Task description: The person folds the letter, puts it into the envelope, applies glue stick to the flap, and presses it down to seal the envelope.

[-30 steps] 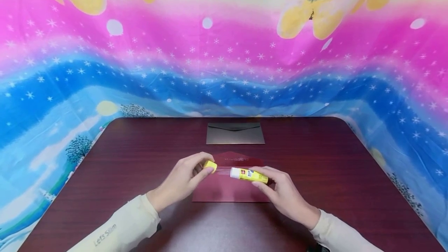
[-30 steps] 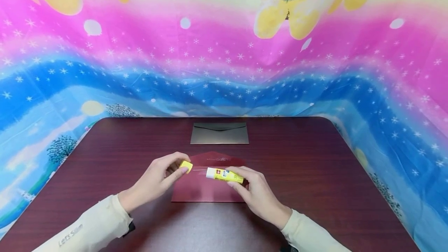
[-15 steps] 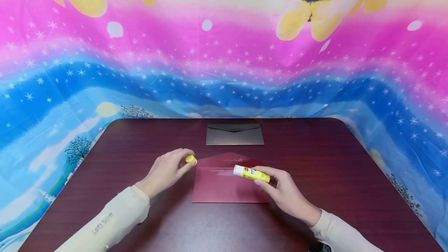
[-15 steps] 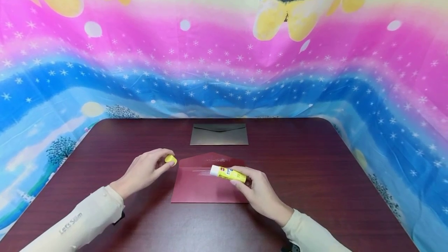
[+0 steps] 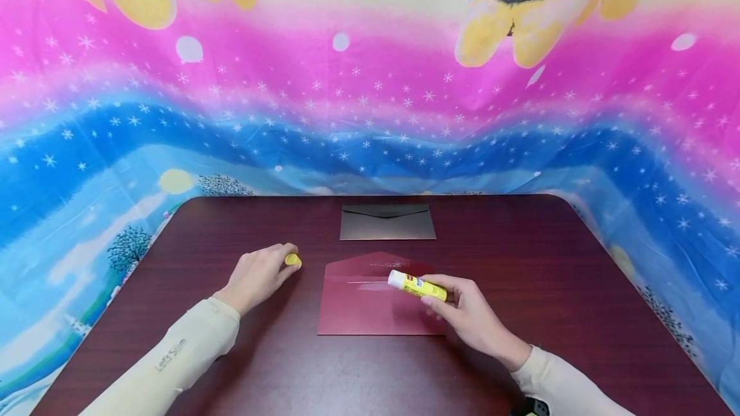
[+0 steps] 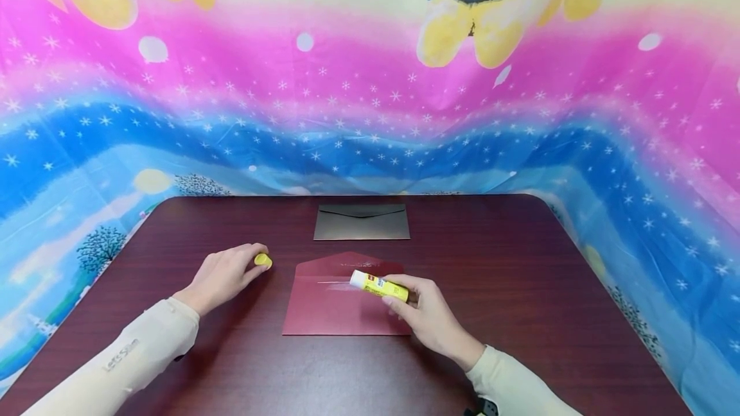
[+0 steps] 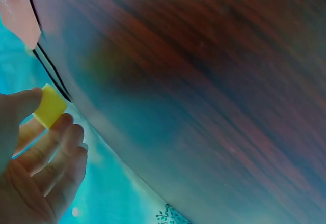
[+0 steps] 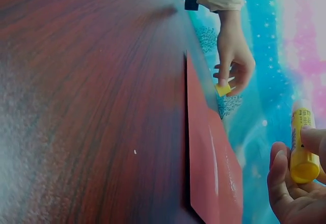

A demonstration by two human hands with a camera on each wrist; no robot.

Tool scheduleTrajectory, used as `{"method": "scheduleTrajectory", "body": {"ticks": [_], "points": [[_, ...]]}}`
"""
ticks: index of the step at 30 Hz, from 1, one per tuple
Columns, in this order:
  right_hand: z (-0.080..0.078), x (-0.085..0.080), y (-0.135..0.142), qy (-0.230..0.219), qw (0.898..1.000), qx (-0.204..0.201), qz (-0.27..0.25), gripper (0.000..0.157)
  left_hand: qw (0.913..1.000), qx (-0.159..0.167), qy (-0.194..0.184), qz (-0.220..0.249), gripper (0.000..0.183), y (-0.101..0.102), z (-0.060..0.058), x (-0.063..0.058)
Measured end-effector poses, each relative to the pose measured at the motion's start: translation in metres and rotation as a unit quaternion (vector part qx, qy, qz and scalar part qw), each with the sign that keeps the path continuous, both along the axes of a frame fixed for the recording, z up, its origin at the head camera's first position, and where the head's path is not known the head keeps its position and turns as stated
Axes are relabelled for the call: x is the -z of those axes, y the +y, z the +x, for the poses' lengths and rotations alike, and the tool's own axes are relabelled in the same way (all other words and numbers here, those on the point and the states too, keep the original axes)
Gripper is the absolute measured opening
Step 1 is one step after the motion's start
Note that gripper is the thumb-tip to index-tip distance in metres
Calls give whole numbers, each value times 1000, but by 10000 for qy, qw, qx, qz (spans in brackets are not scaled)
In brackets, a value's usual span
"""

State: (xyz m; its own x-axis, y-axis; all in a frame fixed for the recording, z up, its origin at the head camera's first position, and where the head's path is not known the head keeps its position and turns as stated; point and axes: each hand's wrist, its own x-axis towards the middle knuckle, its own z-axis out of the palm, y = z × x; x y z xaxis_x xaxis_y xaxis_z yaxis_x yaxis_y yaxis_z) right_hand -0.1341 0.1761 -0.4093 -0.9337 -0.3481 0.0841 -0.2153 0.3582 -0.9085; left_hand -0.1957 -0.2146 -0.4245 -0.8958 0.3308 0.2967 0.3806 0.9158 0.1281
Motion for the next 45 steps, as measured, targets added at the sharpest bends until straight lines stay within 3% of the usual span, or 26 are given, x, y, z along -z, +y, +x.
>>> {"method": "scheduleTrajectory", "body": {"ticks": [10,24,30,37,45], "points": [[1,4,3,57,9999,-116,-55,36,9974,-155,-598,-377,25,-2,-3,3],[0,5,3,19,9999,-120,-16,36,9985,-19,-309,-444,31,-1,0,8],[1,3,4,-77,9999,-79,32,35,9983,-8,-406,-417,36,-1,2,7],[0,3,5,-16,10000,-85,-17,35,9975,-186,-611,-299,40,-1,4,0],[0,1,6,1,9999,-86,-60,37,9998,-182,-104,44,40,9,11,-13]]}}
